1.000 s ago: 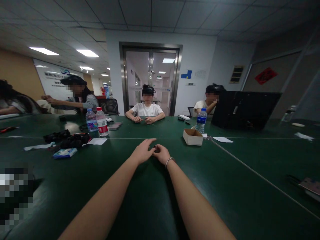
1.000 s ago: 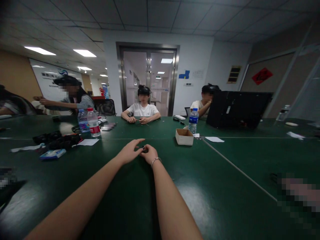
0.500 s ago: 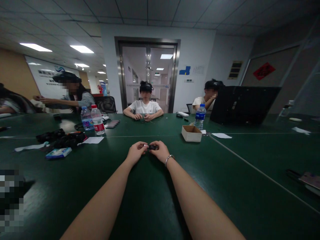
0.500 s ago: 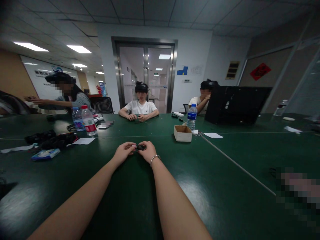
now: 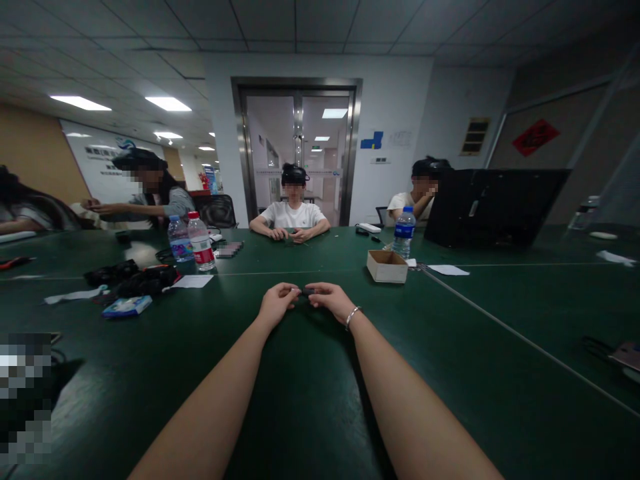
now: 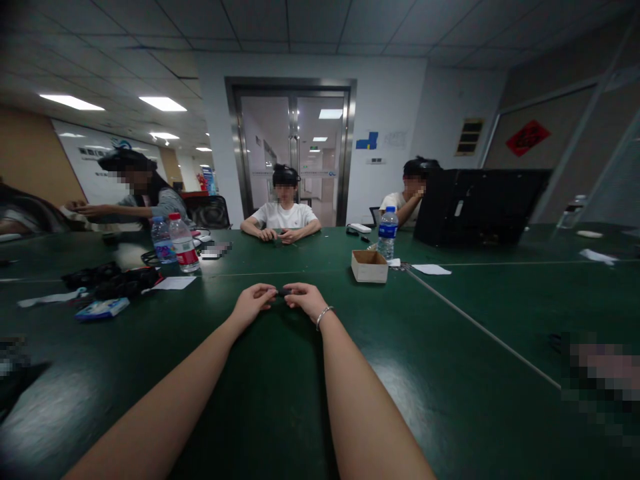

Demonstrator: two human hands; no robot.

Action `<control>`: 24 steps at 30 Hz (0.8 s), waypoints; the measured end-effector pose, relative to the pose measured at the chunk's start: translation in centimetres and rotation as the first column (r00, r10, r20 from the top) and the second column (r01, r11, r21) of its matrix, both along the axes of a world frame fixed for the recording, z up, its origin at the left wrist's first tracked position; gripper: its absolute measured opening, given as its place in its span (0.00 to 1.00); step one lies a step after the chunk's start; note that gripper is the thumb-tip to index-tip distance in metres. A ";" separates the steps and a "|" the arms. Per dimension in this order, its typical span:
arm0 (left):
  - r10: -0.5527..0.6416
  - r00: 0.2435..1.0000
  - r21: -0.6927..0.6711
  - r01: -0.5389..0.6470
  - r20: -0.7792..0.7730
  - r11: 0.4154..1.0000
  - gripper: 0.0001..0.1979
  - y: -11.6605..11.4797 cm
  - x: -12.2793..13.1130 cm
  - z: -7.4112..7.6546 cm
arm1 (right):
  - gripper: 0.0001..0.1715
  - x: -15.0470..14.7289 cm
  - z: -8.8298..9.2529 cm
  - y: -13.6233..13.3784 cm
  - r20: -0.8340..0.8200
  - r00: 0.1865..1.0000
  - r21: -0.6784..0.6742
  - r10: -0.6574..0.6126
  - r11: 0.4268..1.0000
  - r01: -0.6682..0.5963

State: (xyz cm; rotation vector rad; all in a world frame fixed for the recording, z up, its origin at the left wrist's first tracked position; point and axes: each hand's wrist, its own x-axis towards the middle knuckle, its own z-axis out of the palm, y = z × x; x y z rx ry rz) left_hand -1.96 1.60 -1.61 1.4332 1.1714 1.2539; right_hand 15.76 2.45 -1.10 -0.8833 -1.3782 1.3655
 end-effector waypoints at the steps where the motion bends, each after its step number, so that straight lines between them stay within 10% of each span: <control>1: 0.001 1.000 -0.004 -0.001 0.006 1.000 0.19 0.0 0.0 0.0 | 0.20 0.0 0.0 0.0 -0.006 1.000 0.000 0.013 1.000 -0.013; 24: -0.027 0.999 -0.062 0.030 0.040 0.998 0.21 -0.2 0.1 0.4 | 0.13 0.2 -0.2 0.2 -0.164 0.986 -0.093 -0.037 0.995 0.022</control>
